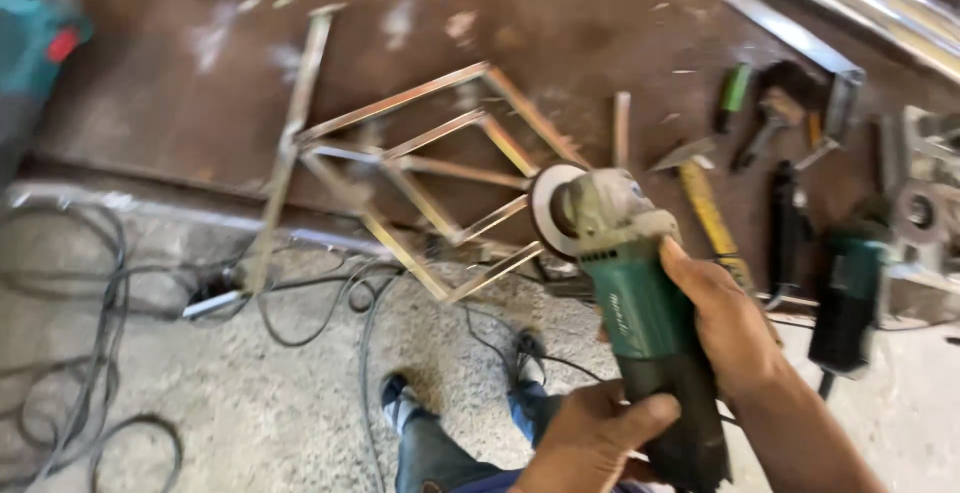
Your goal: Fabricating a metal frame by grinding welds, hammering components into alignment, and performing spot welding.
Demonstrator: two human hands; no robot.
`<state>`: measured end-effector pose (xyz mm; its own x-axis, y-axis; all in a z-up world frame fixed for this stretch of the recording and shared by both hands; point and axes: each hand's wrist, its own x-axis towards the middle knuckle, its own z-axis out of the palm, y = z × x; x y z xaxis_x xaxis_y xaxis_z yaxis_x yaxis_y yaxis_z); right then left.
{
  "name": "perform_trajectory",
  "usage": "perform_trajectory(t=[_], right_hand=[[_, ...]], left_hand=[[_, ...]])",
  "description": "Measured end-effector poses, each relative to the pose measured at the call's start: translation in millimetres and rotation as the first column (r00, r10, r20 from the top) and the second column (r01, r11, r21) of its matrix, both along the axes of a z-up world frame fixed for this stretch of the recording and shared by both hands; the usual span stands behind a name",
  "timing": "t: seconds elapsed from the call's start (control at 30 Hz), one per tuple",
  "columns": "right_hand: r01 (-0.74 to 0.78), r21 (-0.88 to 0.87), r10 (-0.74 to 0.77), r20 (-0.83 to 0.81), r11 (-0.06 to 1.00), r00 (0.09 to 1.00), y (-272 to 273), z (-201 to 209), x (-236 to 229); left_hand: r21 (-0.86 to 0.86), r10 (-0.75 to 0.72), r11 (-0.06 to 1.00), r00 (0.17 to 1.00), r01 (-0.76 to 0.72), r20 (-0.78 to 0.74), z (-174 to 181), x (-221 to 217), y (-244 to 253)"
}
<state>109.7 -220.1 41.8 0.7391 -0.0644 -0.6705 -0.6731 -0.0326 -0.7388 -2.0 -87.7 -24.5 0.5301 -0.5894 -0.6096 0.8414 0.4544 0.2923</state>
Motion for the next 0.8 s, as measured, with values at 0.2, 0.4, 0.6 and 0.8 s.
perform_trajectory(t=[0.2, 0.4, 0.6, 0.8], right_hand=[[-0.051, 0.245, 0.021, 0.121, 0.968, 0.992, -74, -27, 24], [0.054, 0.585, -0.050, -0.023, 0.809, 0.998, -116, -45, 52], [-0.349, -0.628, 0.425, -0.033, 0.695, 0.905, -182, -81, 99], [-0.319, -0.820, 0.597, 0.034, 0.475, 0.801, -225, -173, 81]], left_hand=[[-0.144, 0.190, 0.969, 0.979, -0.199, -0.077, 8, 27, -73], [0.079, 0.074, 0.995, 0.985, -0.062, -0.156, 39, 76, -117], [0.650, 0.022, 0.760, 1.000, -0.021, 0.007, 41, 117, -144], [0.912, 0.011, 0.396, 0.993, -0.112, 0.117, -8, 143, -171]])
